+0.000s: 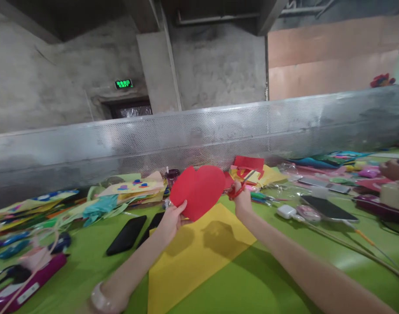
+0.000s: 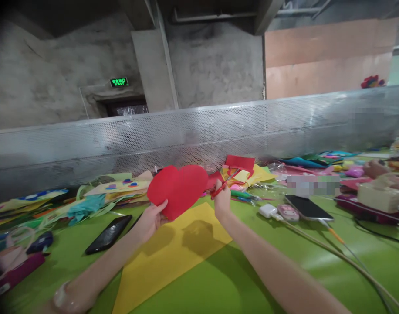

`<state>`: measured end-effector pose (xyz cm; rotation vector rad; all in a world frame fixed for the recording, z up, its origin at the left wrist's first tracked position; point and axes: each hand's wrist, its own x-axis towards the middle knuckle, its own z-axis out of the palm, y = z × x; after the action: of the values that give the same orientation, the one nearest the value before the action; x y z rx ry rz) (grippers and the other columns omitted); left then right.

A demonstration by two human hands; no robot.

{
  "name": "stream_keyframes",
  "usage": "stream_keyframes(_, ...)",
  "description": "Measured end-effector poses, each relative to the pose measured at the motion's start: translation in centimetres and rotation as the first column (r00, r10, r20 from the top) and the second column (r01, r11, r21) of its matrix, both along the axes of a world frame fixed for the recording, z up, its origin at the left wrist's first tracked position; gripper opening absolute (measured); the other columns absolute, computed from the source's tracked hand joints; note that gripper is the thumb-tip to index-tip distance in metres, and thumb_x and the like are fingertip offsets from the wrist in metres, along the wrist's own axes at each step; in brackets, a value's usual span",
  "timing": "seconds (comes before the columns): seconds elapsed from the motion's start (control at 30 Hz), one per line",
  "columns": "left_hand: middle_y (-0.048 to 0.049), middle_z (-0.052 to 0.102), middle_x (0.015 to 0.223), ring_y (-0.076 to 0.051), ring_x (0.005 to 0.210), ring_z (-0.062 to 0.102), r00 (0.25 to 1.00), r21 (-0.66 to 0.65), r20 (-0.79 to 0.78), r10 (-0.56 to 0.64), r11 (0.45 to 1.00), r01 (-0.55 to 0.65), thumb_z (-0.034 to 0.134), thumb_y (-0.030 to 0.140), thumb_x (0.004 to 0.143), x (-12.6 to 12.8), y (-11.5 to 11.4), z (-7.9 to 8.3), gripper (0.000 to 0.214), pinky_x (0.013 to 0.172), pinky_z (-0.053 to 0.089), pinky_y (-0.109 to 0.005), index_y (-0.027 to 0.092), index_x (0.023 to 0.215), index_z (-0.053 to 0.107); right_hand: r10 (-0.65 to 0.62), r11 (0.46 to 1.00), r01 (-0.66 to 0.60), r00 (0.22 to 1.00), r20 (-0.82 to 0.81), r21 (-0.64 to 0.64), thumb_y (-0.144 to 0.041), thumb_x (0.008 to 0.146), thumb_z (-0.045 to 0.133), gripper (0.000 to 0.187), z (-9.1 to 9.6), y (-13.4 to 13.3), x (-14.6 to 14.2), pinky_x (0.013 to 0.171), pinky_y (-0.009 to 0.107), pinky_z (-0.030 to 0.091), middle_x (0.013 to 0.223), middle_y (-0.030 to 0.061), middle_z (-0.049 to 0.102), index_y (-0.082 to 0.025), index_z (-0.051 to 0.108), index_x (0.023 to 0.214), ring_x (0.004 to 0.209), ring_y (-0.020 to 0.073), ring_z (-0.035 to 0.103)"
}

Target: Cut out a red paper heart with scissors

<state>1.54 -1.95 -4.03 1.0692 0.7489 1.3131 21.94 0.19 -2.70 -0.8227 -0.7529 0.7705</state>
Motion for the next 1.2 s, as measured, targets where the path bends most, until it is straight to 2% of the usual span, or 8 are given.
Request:
stream_keyframes(0.13,-0.0099,0.074,0.085,-0.020,0.072,0.070,0.999,0.012,0.026,-0.026,1.000,0.025,0.063,0.021,0.079,-0.1,0.3,-0.2,0.025,0.061,0.057,-0.029,0.013,0.102,0.061,0.010,0.999,-0.009,1.000,0.007,-0.041,-0.041,0.071,0.052,0.024,0.8,0.5,1.4,0.040,0.024,0.033,0.048,-0.0039,0.049,-0.023,0.043,0.059,0.044,0.0134,0.051)
stream_keyframes(0.27,-0.0095,0.073,0.082,-0.020,0.069,0.070,1.000,0.045,0.026,-0.006,0.999,0.005,0.063,0.021,0.079,-0.2,0.5,-0.2,0.020,0.062,0.057,-0.030,0.013,0.097,0.062,0.018,0.997,-0.017,1.000,0.020,-0.072,-0.038,0.071,0.053,0.022,0.9,0.6,2.1,0.041,0.025,0.035,0.048,-0.0031,0.050,-0.023,0.045,0.058,0.045,0.0137,0.052)
stream_keyframes(0.43,-0.0086,0.072,0.092,-0.019,0.069,0.069,0.997,0.044,0.070,0.025,0.999,-0.028,0.066,0.025,0.077,-0.4,1.0,-0.3,0.024,0.059,0.056,-0.029,0.017,0.099,0.060,0.026,0.995,-0.023,0.999,0.031,-0.096,-0.035,0.072,0.055,0.023,0.7,0.4,1.6,0.042,0.023,0.036,0.049,-0.0032,0.051,-0.021,0.047,0.056,0.046,0.0117,0.052)
stream_keyframes(0.57,-0.0075,0.072,0.094,-0.019,0.070,0.069,0.995,0.057,0.093,0.046,0.997,-0.052,0.065,0.025,0.078,-0.4,1.1,-0.3,0.018,0.058,0.056,-0.029,0.017,0.094,0.061,0.059,0.992,-0.053,0.997,0.046,-0.110,-0.035,0.073,0.056,0.024,0.5,0.2,0.9,0.041,0.022,0.033,0.048,-0.0034,0.050,-0.020,0.047,0.056,0.044,0.0110,0.051)
stream_keyframes(0.67,-0.0076,0.072,0.092,-0.018,0.069,0.068,0.994,0.075,0.092,0.052,0.995,-0.059,0.062,0.023,0.080,-0.4,1.0,-0.1,0.014,0.059,0.056,-0.029,0.016,0.092,0.062,0.076,0.996,-0.071,0.994,0.076,-0.061,-0.037,0.073,0.058,0.026,0.7,-0.1,0.5,0.039,0.022,0.031,0.048,-0.0042,0.050,-0.020,0.047,0.058,0.044,0.0102,0.050)
stream_keyframes(0.8,-0.0085,0.072,0.092,-0.019,0.072,0.068,0.991,0.075,0.129,0.023,0.997,-0.032,0.063,0.022,0.079,-0.4,0.8,0.1,0.017,0.061,0.056,-0.029,0.016,0.095,0.062,0.025,0.998,-0.035,0.986,0.166,0.056,-0.045,0.073,0.061,0.032,0.9,-0.5,0.2,0.040,0.022,0.033,0.049,-0.0035,0.053,-0.020,0.047,0.059,0.043,0.0095,0.049)
stream_keyframes(1.0,-0.0103,0.071,0.099,-0.020,0.078,0.068,0.989,0.093,0.146,-0.010,0.996,-0.004,0.065,0.024,0.078,-0.6,1.2,0.0,0.023,0.066,0.057,-0.031,0.015,0.099,0.062,0.064,0.997,-0.073,0.970,0.235,0.027,-0.053,0.068,0.065,0.039,0.5,-0.4,-0.2,0.039,0.022,0.033,0.050,-0.0022,0.054,-0.019,0.048,0.058,0.044,0.0091,0.047)
stream_keyframes(1.2,-0.0105,0.071,0.096,-0.020,0.073,0.068,0.989,0.078,0.146,-0.008,0.997,-0.004,0.066,0.023,0.077,-0.7,1.4,-0.1,0.024,0.066,0.057,-0.033,0.014,0.099,0.061,0.055,0.997,-0.068,0.968,0.246,0.043,-0.058,0.063,0.067,0.043,0.3,-0.3,-0.2,0.040,0.021,0.034,0.051,-0.0038,0.054,-0.019,0.049,0.062,0.045,0.0085,0.046)
